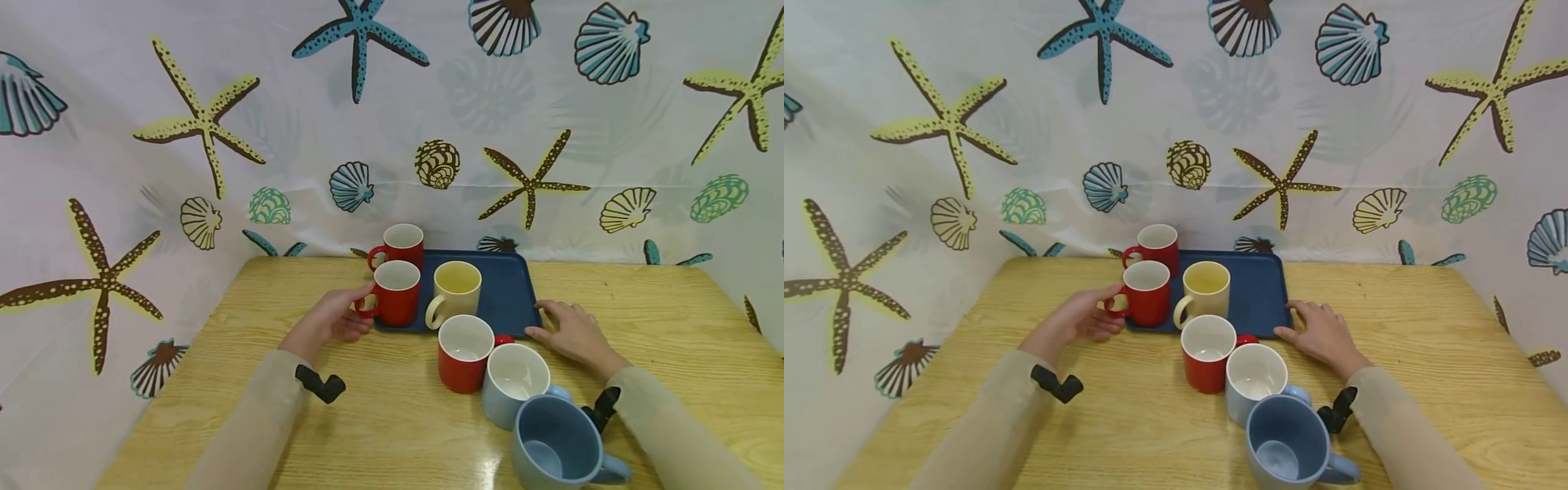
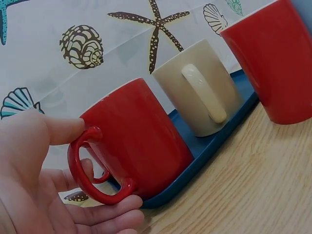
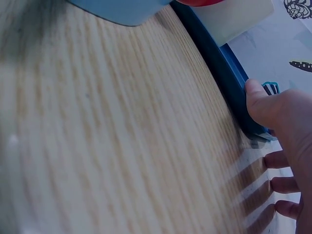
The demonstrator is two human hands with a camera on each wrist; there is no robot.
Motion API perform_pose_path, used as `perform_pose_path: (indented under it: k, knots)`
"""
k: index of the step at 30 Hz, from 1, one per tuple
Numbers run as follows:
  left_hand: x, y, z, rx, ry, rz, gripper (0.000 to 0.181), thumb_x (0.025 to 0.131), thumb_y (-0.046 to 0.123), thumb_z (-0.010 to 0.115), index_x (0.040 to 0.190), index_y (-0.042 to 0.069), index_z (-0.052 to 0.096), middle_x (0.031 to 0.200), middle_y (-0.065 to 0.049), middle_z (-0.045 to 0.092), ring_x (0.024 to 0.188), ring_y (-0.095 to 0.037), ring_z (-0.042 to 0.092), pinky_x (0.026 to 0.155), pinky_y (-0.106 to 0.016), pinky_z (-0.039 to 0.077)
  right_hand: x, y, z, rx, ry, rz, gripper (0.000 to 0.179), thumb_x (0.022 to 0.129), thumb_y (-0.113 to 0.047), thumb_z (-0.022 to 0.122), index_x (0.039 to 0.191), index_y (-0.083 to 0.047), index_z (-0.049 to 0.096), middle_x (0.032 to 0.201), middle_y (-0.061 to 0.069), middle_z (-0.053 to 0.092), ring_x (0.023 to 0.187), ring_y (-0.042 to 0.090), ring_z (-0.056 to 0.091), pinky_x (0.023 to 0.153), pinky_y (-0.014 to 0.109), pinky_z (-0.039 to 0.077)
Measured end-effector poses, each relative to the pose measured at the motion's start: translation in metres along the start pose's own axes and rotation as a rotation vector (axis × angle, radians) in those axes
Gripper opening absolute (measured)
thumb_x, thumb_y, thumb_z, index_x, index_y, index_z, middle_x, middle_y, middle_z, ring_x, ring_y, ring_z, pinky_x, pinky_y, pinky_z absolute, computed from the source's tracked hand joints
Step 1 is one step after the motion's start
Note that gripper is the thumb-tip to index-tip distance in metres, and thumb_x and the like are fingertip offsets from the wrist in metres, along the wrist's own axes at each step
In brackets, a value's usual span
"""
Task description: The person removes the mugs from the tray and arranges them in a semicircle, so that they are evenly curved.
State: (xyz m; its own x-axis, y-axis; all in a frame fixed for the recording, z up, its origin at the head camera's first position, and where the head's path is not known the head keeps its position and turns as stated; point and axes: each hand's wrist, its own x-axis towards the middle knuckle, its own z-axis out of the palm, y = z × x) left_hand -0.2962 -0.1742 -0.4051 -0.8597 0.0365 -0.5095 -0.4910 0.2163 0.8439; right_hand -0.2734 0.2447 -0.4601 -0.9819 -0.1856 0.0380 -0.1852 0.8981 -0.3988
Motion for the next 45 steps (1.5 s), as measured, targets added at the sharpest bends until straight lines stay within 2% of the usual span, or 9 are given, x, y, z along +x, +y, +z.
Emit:
perform_pose_path:
  k: [5, 12, 17, 20, 27, 37, 45]
  knots:
    - [-0.002, 0.002, 0.003, -0.018, 0.007, 0.050, 0.060, 0.082, 0.056, 0.061, 0.107, 0.002, 0.050, 0.093, -0.020, 0.067, 0.079, -0.029, 0.066, 0.080, -0.041, 0.052, 0.000, 0.001, -0.001, 0.008, 0.004, 0.005, 0.080, 0.082, -0.063, 0.055, 0.136, -0.006, 0.043, 0.138, 0.022, 0.042, 0.118, 0.044, 0.036, 0.095, 0.061, 0.026]
    - [-0.002, -0.001, 0.003, -0.059, -0.025, 0.097, 0.055, 0.084, 0.051, 0.060, 0.104, 0.001, 0.049, 0.096, -0.021, 0.067, 0.083, -0.031, 0.066, 0.080, -0.040, 0.052, -0.001, 0.002, 0.000, 0.025, 0.008, -0.009, 0.078, 0.083, -0.062, 0.055, 0.136, -0.006, 0.043, 0.137, 0.021, 0.042, 0.118, 0.043, 0.036, 0.094, 0.062, 0.026]
    - [-0.005, -0.004, 0.000, -0.099, -0.039, 0.125, 0.044, 0.087, 0.049, 0.058, 0.081, 0.006, 0.048, 0.091, -0.021, 0.068, 0.081, -0.032, 0.067, 0.077, -0.039, 0.053, -0.001, 0.001, 0.000, 0.028, 0.004, -0.014, 0.079, 0.083, -0.062, 0.054, 0.136, -0.006, 0.043, 0.138, 0.021, 0.042, 0.119, 0.043, 0.036, 0.094, 0.062, 0.026]
    - [-0.006, -0.006, -0.002, -0.114, -0.046, 0.145, 0.044, 0.086, 0.050, 0.059, 0.074, 0.009, 0.048, 0.089, -0.021, 0.068, 0.081, -0.033, 0.067, 0.076, -0.038, 0.053, 0.000, 0.001, 0.000, 0.028, 0.004, -0.013, 0.078, 0.083, -0.061, 0.055, 0.137, -0.006, 0.043, 0.138, 0.021, 0.042, 0.119, 0.043, 0.036, 0.094, 0.062, 0.026]
    - [-0.008, -0.010, -0.007, -0.084, -0.075, 0.186, 0.040, 0.088, 0.044, 0.058, 0.071, 0.009, 0.049, 0.090, -0.019, 0.069, 0.090, -0.035, 0.066, 0.076, -0.036, 0.053, -0.001, 0.000, -0.001, 0.026, 0.000, -0.008, 0.074, 0.085, -0.057, 0.056, 0.136, -0.005, 0.042, 0.138, 0.022, 0.041, 0.120, 0.044, 0.035, 0.094, 0.063, 0.025]
    - [-0.020, -0.023, -0.013, -0.066, -0.111, 0.220, 0.036, 0.089, 0.037, 0.058, 0.068, 0.009, 0.050, 0.084, -0.014, 0.070, 0.087, -0.031, 0.067, 0.079, -0.039, 0.052, -0.001, 0.002, 0.002, 0.030, -0.003, -0.002, 0.077, 0.083, -0.060, 0.055, 0.136, -0.006, 0.043, 0.137, 0.022, 0.042, 0.120, 0.044, 0.035, 0.095, 0.062, 0.024]
    - [-0.026, -0.033, -0.018, -0.068, -0.165, 0.291, 0.036, 0.091, 0.036, 0.054, 0.069, 0.007, 0.049, 0.087, -0.021, 0.069, 0.090, -0.035, 0.065, 0.080, -0.040, 0.052, -0.001, 0.001, 0.001, 0.024, 0.007, -0.011, 0.078, 0.083, -0.061, 0.055, 0.136, -0.005, 0.043, 0.137, 0.022, 0.042, 0.119, 0.044, 0.036, 0.095, 0.063, 0.025]
